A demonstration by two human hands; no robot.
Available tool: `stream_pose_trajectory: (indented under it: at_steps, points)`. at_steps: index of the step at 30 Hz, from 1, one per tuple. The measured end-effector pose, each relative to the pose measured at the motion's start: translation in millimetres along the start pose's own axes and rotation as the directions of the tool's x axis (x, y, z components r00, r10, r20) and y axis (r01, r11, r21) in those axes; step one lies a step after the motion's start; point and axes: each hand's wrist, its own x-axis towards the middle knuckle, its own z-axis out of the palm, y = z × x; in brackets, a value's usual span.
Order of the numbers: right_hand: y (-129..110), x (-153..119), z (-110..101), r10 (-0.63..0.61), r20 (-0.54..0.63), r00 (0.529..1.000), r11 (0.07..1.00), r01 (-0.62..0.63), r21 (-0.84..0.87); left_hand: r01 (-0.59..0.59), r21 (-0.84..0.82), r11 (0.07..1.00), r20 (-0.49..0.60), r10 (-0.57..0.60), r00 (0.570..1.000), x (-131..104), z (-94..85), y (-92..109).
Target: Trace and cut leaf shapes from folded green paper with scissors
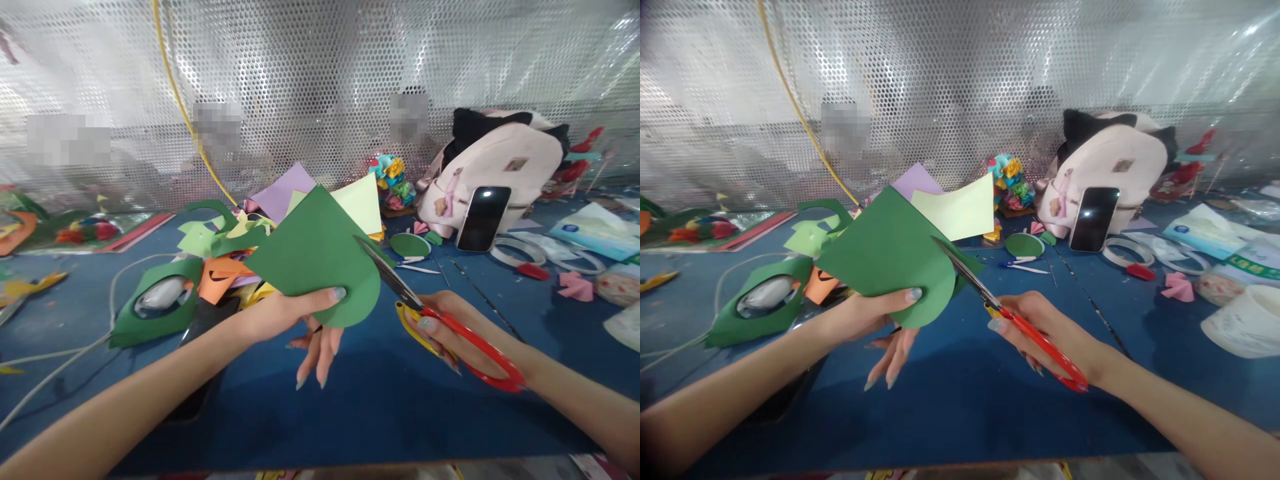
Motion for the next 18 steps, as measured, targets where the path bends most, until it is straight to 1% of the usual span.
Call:
stream_pose_trajectory:
  at_steps: [2, 6, 7, 9, 12, 15, 18]
  points:
    - [0.1, 0.3, -0.4, 0.009, -0.003, 1.0, 1.0, -0.009, -0.005, 0.003, -0.004, 1.0, 0.015, -0.003, 1.0, 0.3, -1.7, 1.7]
    - [-4.8, 3.1, -3.0, 0.04, 0.03, 0.999, 0.999, -0.04, 0.011, 0.035, -0.044, 0.998, 0.159, -0.028, 0.987, 1.0, -5.0, 4.9]
    - [-6.4, 3.5, -3.9, 0.039, 0.034, 0.999, 0.999, -0.039, 0.009, 0.044, -0.048, 0.998, 0.176, -0.035, 0.984, 1.0, -6.0, 5.3]
    - [-8.8, 3.6, -5.6, 0.031, 0.047, 0.998, 1.0, -0.031, -0.002, 0.049, -0.044, 0.998, 0.173, -0.04, 0.984, 0.6, -8.3, 5.6]
    - [-9.2, 3.0, -7.2, 0.009, 0.075, 0.997, 1.0, -0.007, -0.016, 0.033, -0.03, 0.999, 0.121, -0.029, 0.992, -0.4, -11.2, 6.5]
    - [-6.7, 4.2, -7.3, 0.003, 0.083, 0.997, 1.0, -0.001, -0.018, 0.065, -0.018, 0.998, 0.109, -0.062, 0.992, -1.6, -11.6, 9.8]
    - [-4.4, 7.3, -6.4, -0.014, 0.108, 0.994, 0.999, 0.009, 0.054, 0.092, -0.009, 0.996, 0.11, -0.091, 0.99, -3.0, -10.5, 14.7]
